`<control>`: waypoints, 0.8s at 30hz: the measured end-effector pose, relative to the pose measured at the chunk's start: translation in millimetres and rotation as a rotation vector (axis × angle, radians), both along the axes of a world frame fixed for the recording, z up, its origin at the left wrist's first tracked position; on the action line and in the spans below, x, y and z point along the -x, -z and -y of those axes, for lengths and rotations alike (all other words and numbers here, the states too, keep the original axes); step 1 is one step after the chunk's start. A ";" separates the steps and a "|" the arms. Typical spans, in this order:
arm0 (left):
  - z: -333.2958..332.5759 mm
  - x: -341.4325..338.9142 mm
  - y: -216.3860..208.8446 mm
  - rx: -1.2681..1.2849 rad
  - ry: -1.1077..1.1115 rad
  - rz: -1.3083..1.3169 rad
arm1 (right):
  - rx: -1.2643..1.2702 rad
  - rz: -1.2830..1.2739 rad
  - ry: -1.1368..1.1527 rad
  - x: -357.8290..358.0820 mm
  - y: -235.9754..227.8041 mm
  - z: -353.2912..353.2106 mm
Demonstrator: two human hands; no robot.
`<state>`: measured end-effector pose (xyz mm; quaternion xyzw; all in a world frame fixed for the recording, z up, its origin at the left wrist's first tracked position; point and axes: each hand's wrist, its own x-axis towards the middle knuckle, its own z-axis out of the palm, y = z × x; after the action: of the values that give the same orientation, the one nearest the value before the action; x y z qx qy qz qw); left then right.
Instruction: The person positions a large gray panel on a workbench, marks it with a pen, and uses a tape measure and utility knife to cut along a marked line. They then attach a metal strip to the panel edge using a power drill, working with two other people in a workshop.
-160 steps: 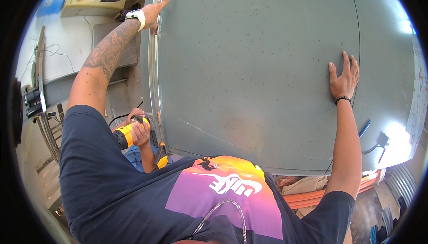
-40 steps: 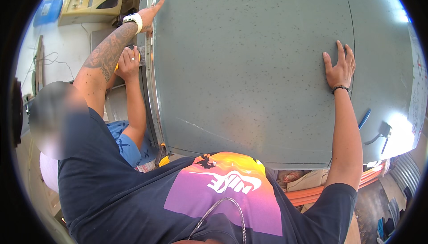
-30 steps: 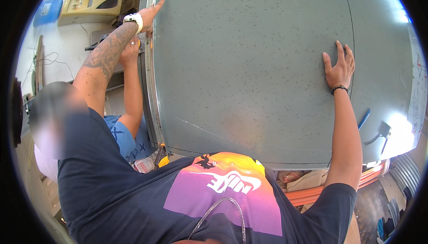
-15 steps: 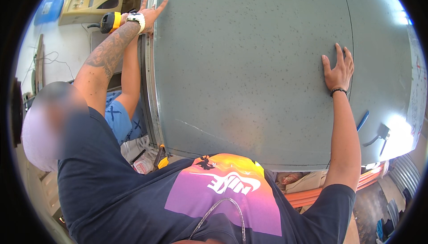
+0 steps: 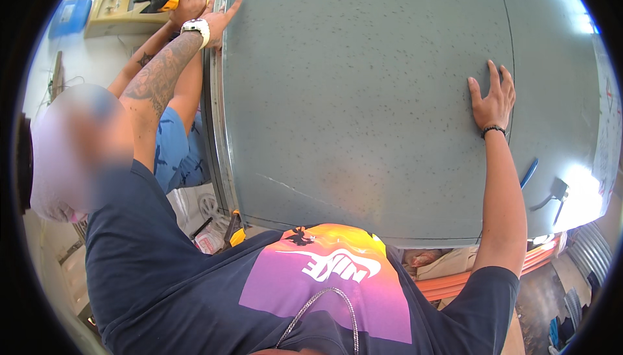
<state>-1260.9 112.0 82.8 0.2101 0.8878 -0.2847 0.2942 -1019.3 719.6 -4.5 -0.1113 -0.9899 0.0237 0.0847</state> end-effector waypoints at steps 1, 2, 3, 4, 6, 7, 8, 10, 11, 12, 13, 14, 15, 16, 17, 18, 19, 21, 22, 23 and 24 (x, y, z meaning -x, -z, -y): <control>-4.4 -0.7 -3.2 0.021 -0.035 0.020 | 0.006 0.003 -0.002 0.3 -0.1 0.2; -7.7 -1.6 -5.3 0.033 -0.054 0.037 | 0.007 0.003 -0.005 0.8 0.1 0.4; -9.2 -2.6 -6.7 0.036 -0.069 0.044 | 0.007 0.001 -0.008 1.1 0.0 0.6; -9.3 -2.9 -6.8 0.030 -0.069 0.045 | -0.003 0.004 -0.006 1.5 -0.1 1.0; -5.5 -2.7 -3.8 0.023 -0.049 0.029 | -0.012 0.006 -0.003 1.2 -1.0 1.8; -1.0 -2.9 -1.1 0.022 -0.029 0.013 | -0.029 0.021 0.009 0.4 -1.5 2.5; 3.6 -2.0 1.8 0.006 0.000 -0.002 | -0.011 0.013 0.002 -0.2 -2.5 2.9; 16.3 -2.0 6.3 -0.074 0.064 -0.064 | -0.010 0.015 0.008 -1.7 -4.2 3.9; 20.5 -0.6 9.5 -0.089 0.061 -0.063 | 0.006 0.022 0.016 -2.3 -4.6 4.5; 21.3 2.2 13.0 -0.114 0.082 -0.072 | 0.005 0.028 0.022 -2.4 -5.2 4.9; 22.3 4.0 15.1 -0.102 0.062 -0.056 | -0.002 0.025 0.016 -1.9 -5.6 5.2; 23.4 4.1 16.3 -0.102 0.049 -0.042 | 0.004 0.040 0.029 -2.1 -5.9 5.4; 23.0 5.0 16.8 -0.095 0.032 -0.036 | 0.002 0.045 0.032 -1.0 -5.9 5.6; 21.9 5.4 17.1 -0.100 0.026 -0.032 | -0.001 0.051 0.035 -0.8 -5.9 5.5; 20.4 5.6 16.8 -0.100 0.017 -0.022 | 0.000 0.051 0.033 0.0 -5.8 5.3; 18.6 5.9 16.1 -0.106 0.015 -0.027 | 0.001 0.051 0.029 0.8 -5.6 5.2; 17.2 5.5 15.4 -0.104 0.012 -0.023 | -0.005 0.062 0.033 1.2 -5.5 4.9; 14.2 7.4 13.3 -0.086 0.001 -0.007 | 0.013 0.054 0.017 2.4 -5.7 4.1; 14.0 6.9 13.4 -0.073 -0.007 0.007 | 0.008 0.057 0.021 2.8 -5.9 3.7; 13.5 7.6 14.0 -0.076 0.007 0.013 | 0.018 0.057 0.015 3.1 -5.9 3.3; 14.9 7.5 15.0 -0.087 0.029 -0.014 | 0.020 0.056 0.015 3.1 -5.8 3.0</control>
<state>-1268.3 97.2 67.8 0.2336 0.8983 -0.2518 0.2742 -1022.4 716.6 1.2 -0.1201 -0.9907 0.0298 0.0559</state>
